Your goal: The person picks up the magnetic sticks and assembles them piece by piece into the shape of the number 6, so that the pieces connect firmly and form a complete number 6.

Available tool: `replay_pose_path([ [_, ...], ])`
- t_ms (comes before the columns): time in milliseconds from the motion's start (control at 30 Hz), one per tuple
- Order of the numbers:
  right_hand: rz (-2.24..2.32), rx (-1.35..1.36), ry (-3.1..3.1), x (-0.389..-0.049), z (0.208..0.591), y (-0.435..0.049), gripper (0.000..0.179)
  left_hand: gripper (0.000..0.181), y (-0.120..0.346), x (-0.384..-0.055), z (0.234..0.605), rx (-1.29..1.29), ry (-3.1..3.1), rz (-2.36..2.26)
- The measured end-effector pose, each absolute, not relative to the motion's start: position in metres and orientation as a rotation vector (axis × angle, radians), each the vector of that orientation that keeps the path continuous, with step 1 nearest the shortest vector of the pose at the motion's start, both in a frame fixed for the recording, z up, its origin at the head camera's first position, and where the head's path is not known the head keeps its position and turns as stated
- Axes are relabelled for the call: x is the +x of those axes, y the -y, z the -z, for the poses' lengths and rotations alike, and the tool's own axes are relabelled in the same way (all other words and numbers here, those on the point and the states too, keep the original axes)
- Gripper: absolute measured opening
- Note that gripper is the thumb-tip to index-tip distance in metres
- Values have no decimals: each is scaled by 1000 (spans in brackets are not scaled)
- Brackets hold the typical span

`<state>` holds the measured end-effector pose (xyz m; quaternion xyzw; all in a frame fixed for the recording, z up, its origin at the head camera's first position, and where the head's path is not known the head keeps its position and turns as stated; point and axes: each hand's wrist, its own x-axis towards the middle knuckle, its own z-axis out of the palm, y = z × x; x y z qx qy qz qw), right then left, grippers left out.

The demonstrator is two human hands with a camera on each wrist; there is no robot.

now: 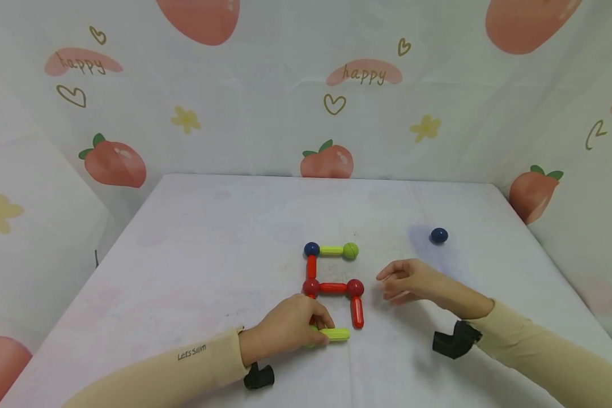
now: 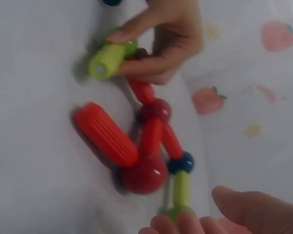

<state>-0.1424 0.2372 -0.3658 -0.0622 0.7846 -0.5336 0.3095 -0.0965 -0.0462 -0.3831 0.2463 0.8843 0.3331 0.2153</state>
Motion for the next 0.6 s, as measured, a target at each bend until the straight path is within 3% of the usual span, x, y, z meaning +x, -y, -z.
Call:
replay_pose_path([
  [133, 1506, -328, -2179, -155, 350, -260, 44, 15, 46, -97, 383, 689, -2452, -927],
  [367, 1610, -330, -2565, -175, 339, -291, 31, 15, 46, -97, 384, 678, -2447, -927],
  [600, 1309, -195, -2945, -197, 357, -317, 57, 15, 46, -96, 385, 668, -2447, -919],
])
